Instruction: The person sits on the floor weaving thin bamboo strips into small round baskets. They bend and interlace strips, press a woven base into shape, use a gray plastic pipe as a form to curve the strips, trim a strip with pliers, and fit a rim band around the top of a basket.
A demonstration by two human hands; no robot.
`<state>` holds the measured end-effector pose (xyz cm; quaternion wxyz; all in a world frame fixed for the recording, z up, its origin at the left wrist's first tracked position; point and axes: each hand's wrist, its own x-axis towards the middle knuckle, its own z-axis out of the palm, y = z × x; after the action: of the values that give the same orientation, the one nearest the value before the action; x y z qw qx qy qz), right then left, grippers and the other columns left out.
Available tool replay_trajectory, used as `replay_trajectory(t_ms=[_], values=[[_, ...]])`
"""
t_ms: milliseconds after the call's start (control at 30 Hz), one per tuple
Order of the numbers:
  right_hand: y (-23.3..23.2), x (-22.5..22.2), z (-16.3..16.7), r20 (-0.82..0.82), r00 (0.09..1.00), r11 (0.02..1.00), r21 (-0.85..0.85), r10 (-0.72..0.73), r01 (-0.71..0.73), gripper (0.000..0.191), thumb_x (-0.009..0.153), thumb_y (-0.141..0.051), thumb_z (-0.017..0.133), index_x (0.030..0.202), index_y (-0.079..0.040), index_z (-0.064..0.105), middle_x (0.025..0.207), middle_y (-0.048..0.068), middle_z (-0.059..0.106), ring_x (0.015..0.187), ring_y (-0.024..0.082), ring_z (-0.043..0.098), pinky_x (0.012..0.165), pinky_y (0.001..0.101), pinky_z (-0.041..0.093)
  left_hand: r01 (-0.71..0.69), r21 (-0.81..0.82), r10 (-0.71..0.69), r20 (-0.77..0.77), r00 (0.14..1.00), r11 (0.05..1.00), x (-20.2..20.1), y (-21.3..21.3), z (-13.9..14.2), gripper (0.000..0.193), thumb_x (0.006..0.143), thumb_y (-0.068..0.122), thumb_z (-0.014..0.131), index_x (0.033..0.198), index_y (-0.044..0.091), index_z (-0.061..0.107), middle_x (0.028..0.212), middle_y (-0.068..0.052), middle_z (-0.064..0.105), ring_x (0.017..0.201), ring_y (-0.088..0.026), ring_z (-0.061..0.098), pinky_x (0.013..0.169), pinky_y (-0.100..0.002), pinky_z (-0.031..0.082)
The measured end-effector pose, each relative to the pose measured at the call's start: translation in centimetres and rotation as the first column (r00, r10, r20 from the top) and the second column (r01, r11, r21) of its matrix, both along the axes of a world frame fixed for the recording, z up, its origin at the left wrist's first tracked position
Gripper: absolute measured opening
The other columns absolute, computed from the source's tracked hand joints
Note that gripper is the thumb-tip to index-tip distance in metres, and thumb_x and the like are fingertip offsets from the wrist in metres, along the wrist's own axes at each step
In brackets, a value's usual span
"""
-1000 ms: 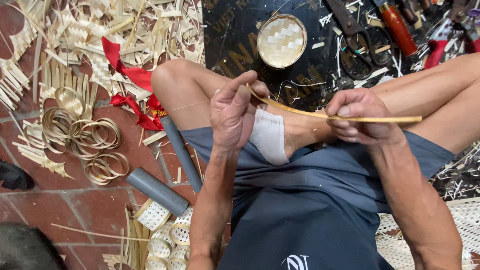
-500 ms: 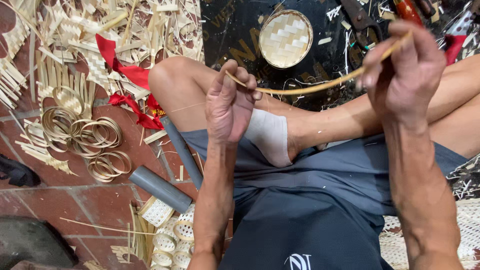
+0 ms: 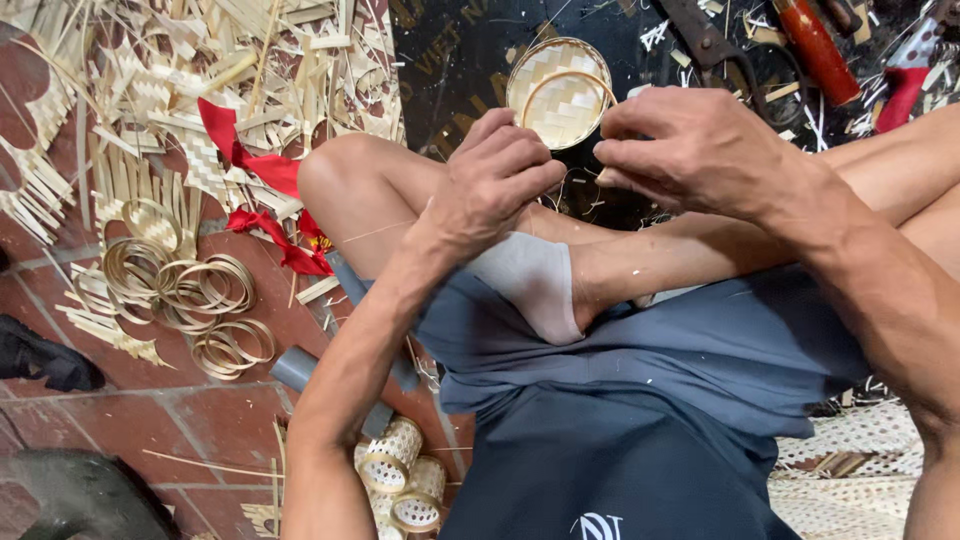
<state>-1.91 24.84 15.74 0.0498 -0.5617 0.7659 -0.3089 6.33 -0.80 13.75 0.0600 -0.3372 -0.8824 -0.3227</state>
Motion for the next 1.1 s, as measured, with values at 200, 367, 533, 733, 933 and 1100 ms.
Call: replay_trajectory(t_ms=[200, 367, 533, 733, 933, 1100], values=[[0.2, -0.3, -3.3, -0.126, 0.992, 0.995, 0.097, 0.017, -0.005, 0.019, 0.081, -0.020, 0.077, 0.092, -0.006, 0.070, 0.120, 0.011, 0.069, 0.093, 0.025, 0.065, 0.078, 0.0395, 0.050, -0.034, -0.081, 0.026, -0.095, 0.995, 0.996, -0.2, 0.3, -1.0, 0.024, 0.085, 0.009, 0.067, 0.108, 0.002, 0.067, 0.105, -0.009, 0.065, 0.111, -0.028, 0.063, 0.114, -0.052, 0.046], [-0.1, -0.6, -4.0, -0.149, 0.988, 0.998, 0.061, 0.031, -0.022, 0.022, 0.082, -0.024, 0.078, 0.093, -0.006, 0.072, 0.110, 0.006, 0.072, 0.096, 0.024, 0.065, 0.081, 0.0377, 0.050, -0.062, -0.085, 0.054, -0.088, 0.995, 0.994, -0.4, 0.7, -1.3, 0.026, 0.089, 0.009, 0.067, 0.113, 0.000, 0.066, 0.106, -0.011, 0.063, 0.110, -0.029, 0.063, 0.112, -0.048, 0.048], [-0.8, -1.1, -4.5, -0.110, 0.992, 0.999, 0.010, 0.054, -0.053, 0.020, 0.083, -0.021, 0.078, 0.095, -0.005, 0.073, 0.103, 0.005, 0.072, 0.092, 0.025, 0.064, 0.080, 0.0380, 0.051, -0.107, -0.108, 0.098, -0.084, 0.992, 0.988, -0.7, 1.7, -1.6, 0.029, 0.087, 0.011, 0.066, 0.113, -0.003, 0.064, 0.102, -0.013, 0.059, 0.105, -0.031, 0.061, 0.102, -0.045, 0.050], [-0.7, -1.7, -4.6, -0.097, 0.993, 0.997, -0.016, 0.072, -0.074, 0.017, 0.083, -0.018, 0.077, 0.094, -0.005, 0.072, 0.101, 0.006, 0.072, 0.090, 0.027, 0.063, 0.079, 0.0388, 0.052, -0.280, -0.153, 0.272, -0.071, 0.960, 0.948, -0.9, 3.2, -2.1, 0.010, 0.088, 0.008, 0.065, 0.098, 0.006, 0.065, 0.096, -0.007, 0.058, 0.101, -0.027, 0.059, 0.094, -0.041, 0.048], [-0.7, -1.8, -4.5, -0.051, 0.997, 0.997, -0.043, 0.066, -0.068, 0.018, 0.085, -0.018, 0.077, 0.096, -0.005, 0.073, 0.103, 0.006, 0.073, 0.091, 0.027, 0.064, 0.079, 0.0384, 0.052, -0.268, -0.149, 0.276, 0.036, 0.960, 0.952, -1.7, 2.4, -2.4, 0.003, 0.088, 0.013, 0.071, 0.089, 0.010, 0.070, 0.091, -0.004, 0.059, 0.095, -0.026, 0.055, 0.086, -0.040, 0.043], [-0.8, -2.0, -4.7, -0.021, 0.998, 0.996, -0.070, 0.054, -0.055, 0.018, 0.087, -0.019, 0.078, 0.096, -0.005, 0.073, 0.102, 0.006, 0.072, 0.091, 0.028, 0.064, 0.078, 0.0390, 0.052, -0.190, -0.181, 0.220, 0.159, 0.962, 0.965, -2.3, 1.3, -2.7, 0.002, 0.089, 0.010, 0.071, 0.088, 0.009, 0.070, 0.093, -0.004, 0.059, 0.097, -0.026, 0.054, 0.086, -0.039, 0.044]])
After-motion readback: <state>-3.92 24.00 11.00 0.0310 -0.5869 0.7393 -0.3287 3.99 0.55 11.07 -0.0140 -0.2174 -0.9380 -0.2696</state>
